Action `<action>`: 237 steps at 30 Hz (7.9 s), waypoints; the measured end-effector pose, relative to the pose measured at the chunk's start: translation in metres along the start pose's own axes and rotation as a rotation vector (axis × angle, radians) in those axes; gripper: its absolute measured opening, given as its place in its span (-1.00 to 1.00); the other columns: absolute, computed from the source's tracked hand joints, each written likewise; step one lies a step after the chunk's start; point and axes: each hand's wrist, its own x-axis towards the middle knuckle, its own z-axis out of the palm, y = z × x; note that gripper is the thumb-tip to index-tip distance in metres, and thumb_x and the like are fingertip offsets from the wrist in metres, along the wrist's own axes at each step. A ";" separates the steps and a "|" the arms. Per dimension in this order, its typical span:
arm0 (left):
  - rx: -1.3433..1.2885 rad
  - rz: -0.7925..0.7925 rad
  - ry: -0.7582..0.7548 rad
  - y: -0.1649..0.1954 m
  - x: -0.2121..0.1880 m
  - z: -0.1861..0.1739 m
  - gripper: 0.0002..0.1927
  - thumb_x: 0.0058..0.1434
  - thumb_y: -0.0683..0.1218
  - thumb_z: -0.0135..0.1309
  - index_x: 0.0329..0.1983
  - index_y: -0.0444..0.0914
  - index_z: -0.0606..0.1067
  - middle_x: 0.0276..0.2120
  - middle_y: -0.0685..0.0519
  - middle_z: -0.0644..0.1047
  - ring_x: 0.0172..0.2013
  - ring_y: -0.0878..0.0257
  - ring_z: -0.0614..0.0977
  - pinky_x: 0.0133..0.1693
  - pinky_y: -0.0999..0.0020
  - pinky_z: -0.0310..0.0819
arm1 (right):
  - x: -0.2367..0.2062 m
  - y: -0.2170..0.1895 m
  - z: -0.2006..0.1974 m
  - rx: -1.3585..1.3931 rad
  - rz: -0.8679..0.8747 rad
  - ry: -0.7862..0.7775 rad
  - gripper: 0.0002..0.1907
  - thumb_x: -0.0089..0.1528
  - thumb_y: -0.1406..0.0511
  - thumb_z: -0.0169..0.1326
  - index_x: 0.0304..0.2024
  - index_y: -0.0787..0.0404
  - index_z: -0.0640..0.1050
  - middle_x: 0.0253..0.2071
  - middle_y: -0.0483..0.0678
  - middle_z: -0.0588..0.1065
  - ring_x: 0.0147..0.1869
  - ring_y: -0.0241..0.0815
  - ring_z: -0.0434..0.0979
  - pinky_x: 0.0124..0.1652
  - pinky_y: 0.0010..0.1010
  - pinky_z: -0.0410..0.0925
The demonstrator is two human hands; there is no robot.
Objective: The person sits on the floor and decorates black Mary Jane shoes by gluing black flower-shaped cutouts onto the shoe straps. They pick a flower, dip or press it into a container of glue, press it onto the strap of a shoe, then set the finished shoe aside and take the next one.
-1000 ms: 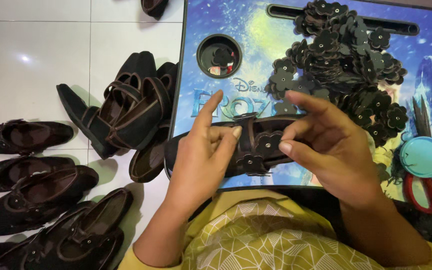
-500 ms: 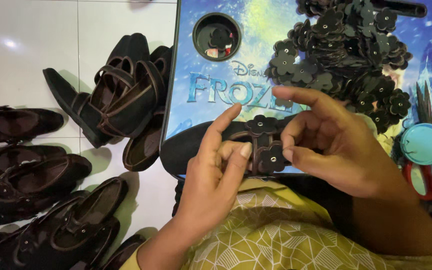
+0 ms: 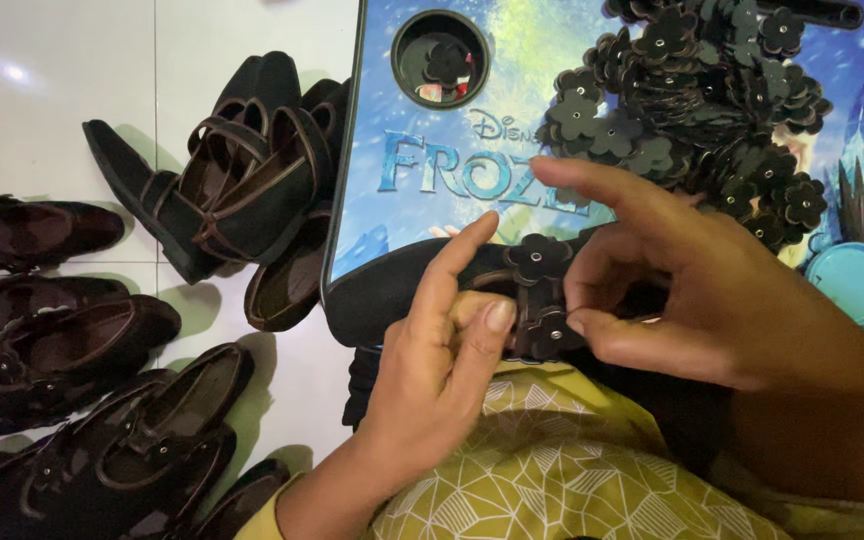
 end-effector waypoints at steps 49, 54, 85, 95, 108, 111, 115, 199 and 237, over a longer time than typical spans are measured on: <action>0.052 -0.025 0.006 -0.010 -0.007 0.006 -0.16 0.22 -0.18 0.26 0.53 -0.22 0.15 -0.31 0.06 0.70 -0.29 0.42 0.72 -0.24 0.50 0.63 | -0.029 0.018 0.040 0.160 0.032 0.250 -0.09 0.16 0.45 0.30 0.54 0.24 0.26 -0.36 -0.11 0.61 -0.21 -0.38 0.57 -0.10 -0.48 0.41; 0.007 -0.082 -0.016 -0.008 -0.007 0.005 -0.15 0.22 -0.18 0.24 0.54 -0.21 0.13 -0.29 0.05 0.70 -0.27 0.42 0.72 -0.26 0.51 0.62 | -0.029 0.016 0.042 0.257 0.033 0.258 -0.10 0.16 0.48 0.28 0.54 0.26 0.27 -0.35 -0.09 0.58 -0.18 -0.36 0.57 -0.09 -0.46 0.41; -0.358 -0.172 0.016 -0.022 -0.002 0.017 -0.28 0.20 -0.34 0.20 0.40 -0.27 0.19 -0.38 0.11 0.58 -0.30 0.45 0.58 -0.23 0.53 0.50 | -0.004 0.021 0.028 -0.644 -0.659 0.379 -0.56 0.08 0.47 0.26 0.02 0.28 0.51 -0.15 0.12 0.60 -0.03 0.05 0.62 -0.06 -0.26 0.47; -0.396 -0.149 0.023 -0.026 0.011 0.013 -0.37 0.21 -0.36 0.19 0.30 -0.29 0.22 -0.42 0.15 0.51 -0.37 0.48 0.52 -0.27 0.56 0.43 | 0.022 0.048 0.042 -0.686 -0.923 0.466 -0.58 0.24 0.52 0.20 0.11 0.57 0.41 0.01 0.26 0.57 0.13 0.23 0.65 0.15 -0.03 0.51; -0.428 -0.145 -0.027 -0.019 0.048 -0.017 -0.37 0.45 -0.02 -0.06 0.53 -0.24 0.14 -0.36 0.14 0.53 -0.33 0.46 0.54 -0.20 0.51 0.51 | 0.041 0.036 0.026 -0.628 -0.770 0.301 -0.40 0.12 0.61 0.14 0.21 0.33 0.36 0.17 0.12 0.52 0.28 0.15 0.57 0.30 -0.11 0.42; -0.135 -0.200 0.039 -0.009 0.041 -0.023 -0.29 0.43 -0.04 0.04 0.60 -0.16 0.12 -0.43 0.03 0.50 -0.38 0.37 0.45 -0.29 0.42 0.38 | 0.048 0.038 0.025 -0.684 -0.943 0.320 -0.52 0.20 0.64 0.09 0.15 0.36 0.35 0.15 0.07 0.54 0.30 0.16 0.57 0.32 -0.07 0.45; -0.211 -0.241 0.014 -0.003 0.031 -0.021 -0.04 0.12 -0.19 0.26 0.55 -0.15 0.05 -0.33 0.17 0.55 -0.29 0.47 0.60 -0.18 0.48 0.55 | 0.052 0.037 0.025 -0.666 -0.951 0.284 -0.55 0.18 0.56 0.17 0.12 0.39 0.39 0.05 0.13 0.56 0.17 0.18 0.62 0.22 -0.01 0.49; -0.446 0.154 0.463 -0.042 -0.009 -0.056 -0.29 0.37 -0.06 0.14 0.53 -0.26 0.19 0.29 0.05 0.40 0.21 0.38 0.46 0.10 0.45 0.44 | 0.030 0.113 0.043 -0.269 -0.003 0.501 -0.72 0.36 0.31 0.24 0.05 0.36 0.59 -0.19 0.11 0.59 -0.17 -0.18 0.60 -0.19 -0.37 0.45; 0.153 0.118 1.274 -0.090 -0.043 -0.404 -0.55 0.46 -0.07 -0.02 0.38 -0.26 0.33 0.22 -0.11 0.51 0.17 0.15 0.56 0.19 0.31 0.44 | 0.070 0.042 0.081 -0.573 -0.322 0.499 -0.45 0.28 0.43 0.20 0.30 0.49 0.42 0.19 0.34 0.48 0.30 0.16 0.50 0.28 -0.11 0.37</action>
